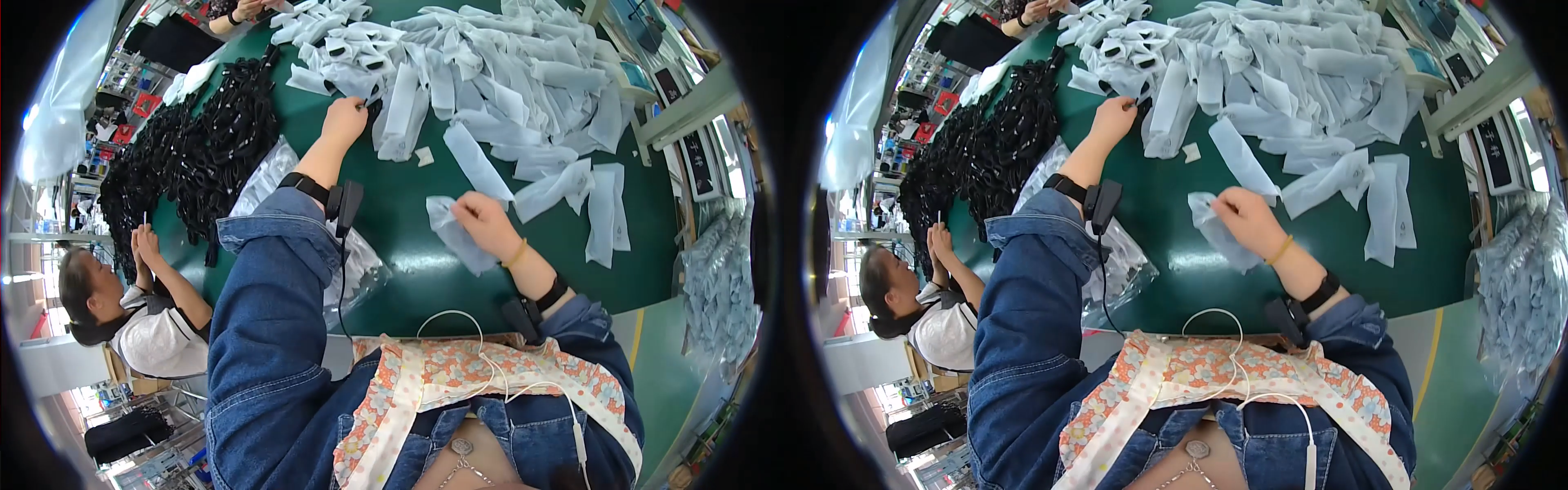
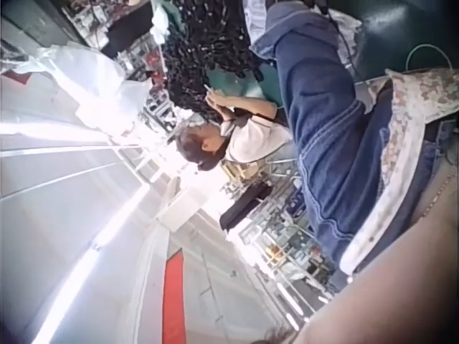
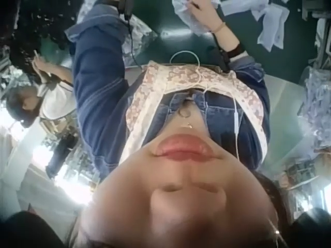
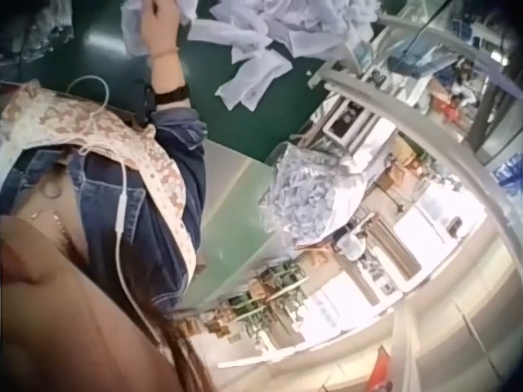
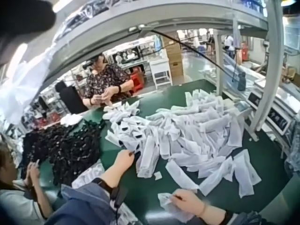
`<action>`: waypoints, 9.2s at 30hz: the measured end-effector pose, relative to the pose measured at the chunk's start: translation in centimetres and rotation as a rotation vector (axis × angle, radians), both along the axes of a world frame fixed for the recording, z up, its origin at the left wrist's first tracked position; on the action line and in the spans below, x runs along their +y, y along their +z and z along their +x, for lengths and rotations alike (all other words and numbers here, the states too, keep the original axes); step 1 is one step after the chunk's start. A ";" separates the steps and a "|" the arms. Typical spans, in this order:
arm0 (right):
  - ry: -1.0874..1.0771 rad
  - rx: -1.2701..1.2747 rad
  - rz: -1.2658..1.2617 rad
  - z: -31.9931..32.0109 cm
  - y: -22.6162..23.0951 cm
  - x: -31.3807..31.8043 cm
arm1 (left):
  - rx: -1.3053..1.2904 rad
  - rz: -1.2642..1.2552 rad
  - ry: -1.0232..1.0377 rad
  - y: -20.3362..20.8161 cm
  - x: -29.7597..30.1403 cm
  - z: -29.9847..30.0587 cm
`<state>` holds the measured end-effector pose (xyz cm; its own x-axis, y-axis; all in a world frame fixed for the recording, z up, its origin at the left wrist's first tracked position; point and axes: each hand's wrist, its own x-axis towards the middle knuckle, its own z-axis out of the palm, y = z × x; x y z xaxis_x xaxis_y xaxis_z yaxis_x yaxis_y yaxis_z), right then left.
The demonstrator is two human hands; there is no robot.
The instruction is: The person packages items by hand, picking up white sleeves and placing them into a clear plastic bag. They gather several sleeves, bundle them together, and slide the bundle into the bag before repeating the process.
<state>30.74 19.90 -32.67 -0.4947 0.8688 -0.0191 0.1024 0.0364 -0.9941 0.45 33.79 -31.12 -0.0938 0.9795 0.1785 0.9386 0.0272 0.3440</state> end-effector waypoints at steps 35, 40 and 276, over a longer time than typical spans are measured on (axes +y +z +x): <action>0.077 0.091 -0.149 5.8 -0.2 0.2 | -0.701 -0.307 -0.119 20.2 -8.9 9.8; 0.130 0.093 -0.139 5.3 -0.9 0.5 | -0.700 -0.304 -0.217 21.0 -13.3 11.3; -0.031 -1.138 0.601 10.9 1.4 -11.0 | -0.094 -0.151 -0.366 -1.7 -31.9 17.2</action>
<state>41.68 8.86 -31.27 -0.4376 0.8990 -0.0185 0.8865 0.4279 -0.1758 17.65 1.89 -32.81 0.2569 0.9657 0.0373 0.8604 -0.2461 0.4462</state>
